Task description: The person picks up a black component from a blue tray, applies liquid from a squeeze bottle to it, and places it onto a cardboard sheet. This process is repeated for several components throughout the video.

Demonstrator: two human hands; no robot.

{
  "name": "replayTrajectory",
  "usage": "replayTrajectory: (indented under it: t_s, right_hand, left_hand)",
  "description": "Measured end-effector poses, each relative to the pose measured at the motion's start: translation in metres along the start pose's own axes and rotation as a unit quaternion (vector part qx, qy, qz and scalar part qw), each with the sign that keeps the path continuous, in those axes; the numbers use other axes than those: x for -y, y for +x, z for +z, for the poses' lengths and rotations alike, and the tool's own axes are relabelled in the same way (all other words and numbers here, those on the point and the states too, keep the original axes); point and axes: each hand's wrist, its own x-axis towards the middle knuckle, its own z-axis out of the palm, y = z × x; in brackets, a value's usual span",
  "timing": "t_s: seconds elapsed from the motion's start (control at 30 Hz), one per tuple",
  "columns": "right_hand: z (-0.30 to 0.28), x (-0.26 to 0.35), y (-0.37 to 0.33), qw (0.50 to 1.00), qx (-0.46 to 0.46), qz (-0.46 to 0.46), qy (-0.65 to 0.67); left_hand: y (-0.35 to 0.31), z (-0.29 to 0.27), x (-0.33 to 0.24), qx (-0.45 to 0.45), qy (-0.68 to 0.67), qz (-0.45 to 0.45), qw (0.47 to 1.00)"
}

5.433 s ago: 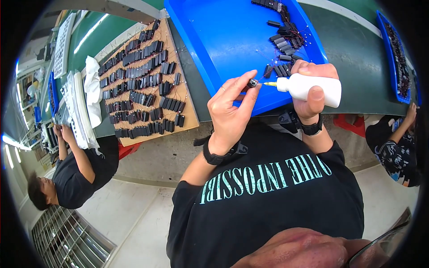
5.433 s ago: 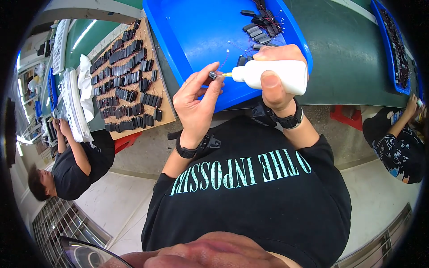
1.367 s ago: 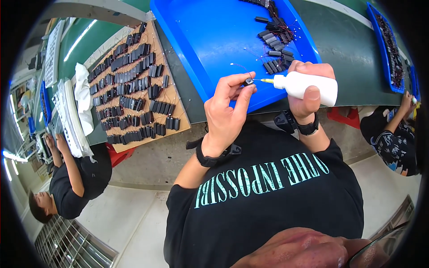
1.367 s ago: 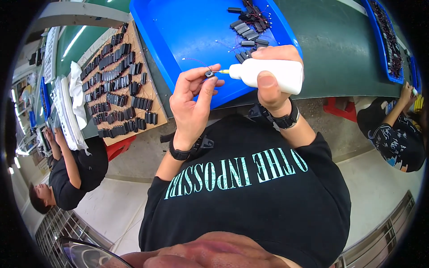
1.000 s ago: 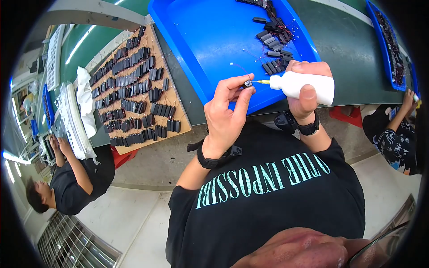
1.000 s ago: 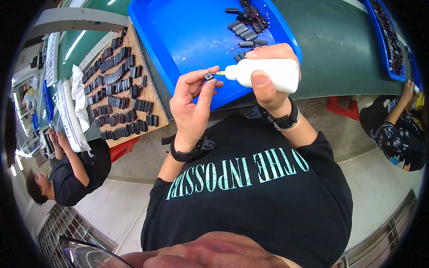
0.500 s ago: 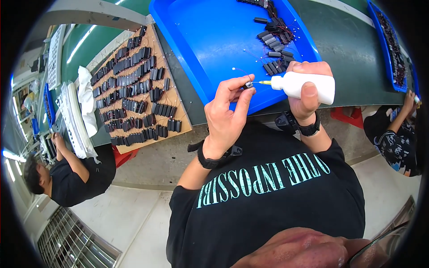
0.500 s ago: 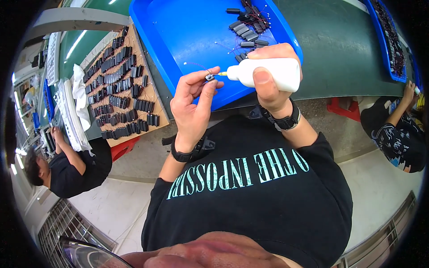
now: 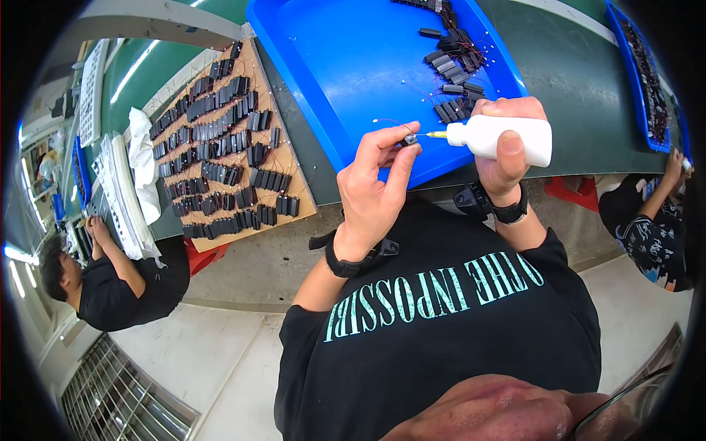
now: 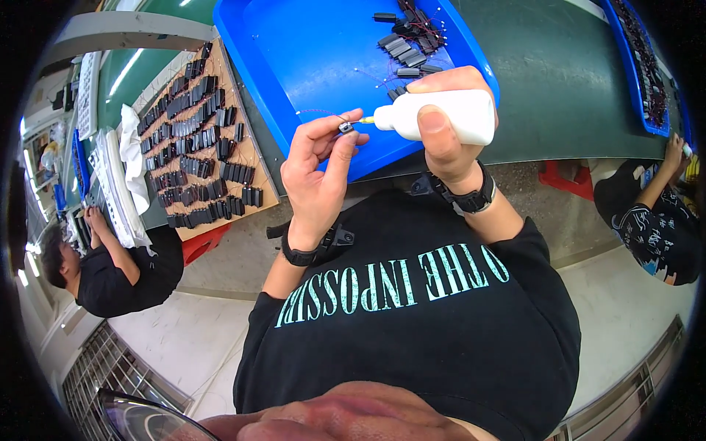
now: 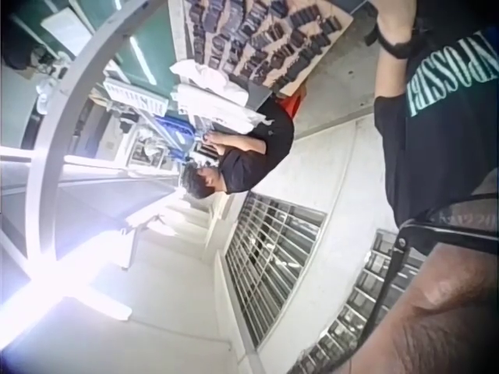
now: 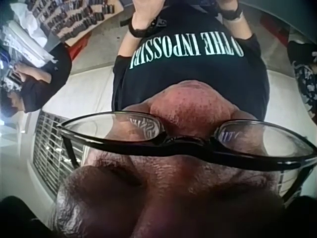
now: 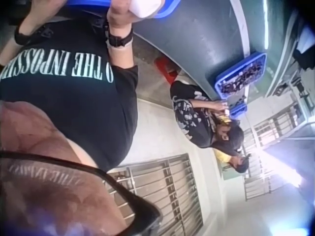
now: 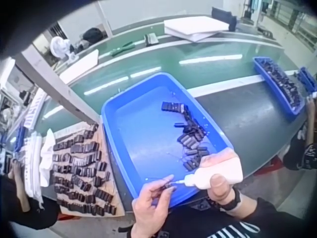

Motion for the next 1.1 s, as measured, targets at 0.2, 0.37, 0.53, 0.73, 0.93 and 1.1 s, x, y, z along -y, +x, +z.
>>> replayTrajectory:
  t_s: [0.2,0.37,0.53,0.73,0.93,1.1]
  right_hand:
    - [-0.0051,-0.0058,-0.0007,1.000,-0.005,-0.005,0.012]
    - [-0.0022,-0.0031,-0.0005,1.000,-0.005,-0.006,0.013]
    - [0.0001,-0.0020,-0.0004,1.000,0.001,-0.007,0.001]
    - [0.0005,-0.0016,-0.0006,1.000,0.000,-0.011,-0.003]
    - [-0.0012,-0.0021,-0.0008,1.000,0.000,-0.011,-0.003]
    - [0.0016,-0.0017,-0.0011,1.000,-0.001,-0.015,-0.010]
  left_hand:
    - [-0.0011,-0.0003,0.0023,-0.001,-0.001,0.008,1.000]
    - [-0.0008,-0.0004,0.0032,0.000,0.002,0.007,1.000]
    - [-0.0005,-0.0006,0.0020,-0.004,0.004,0.010,1.000]
    - [-0.0005,-0.0001,-0.0002,-0.006,0.013,0.016,1.000]
    - [-0.0010,0.0004,0.0013,-0.006,0.015,0.021,1.000]
    - [-0.0012,-0.0015,0.0003,-0.016,0.022,0.016,1.000]
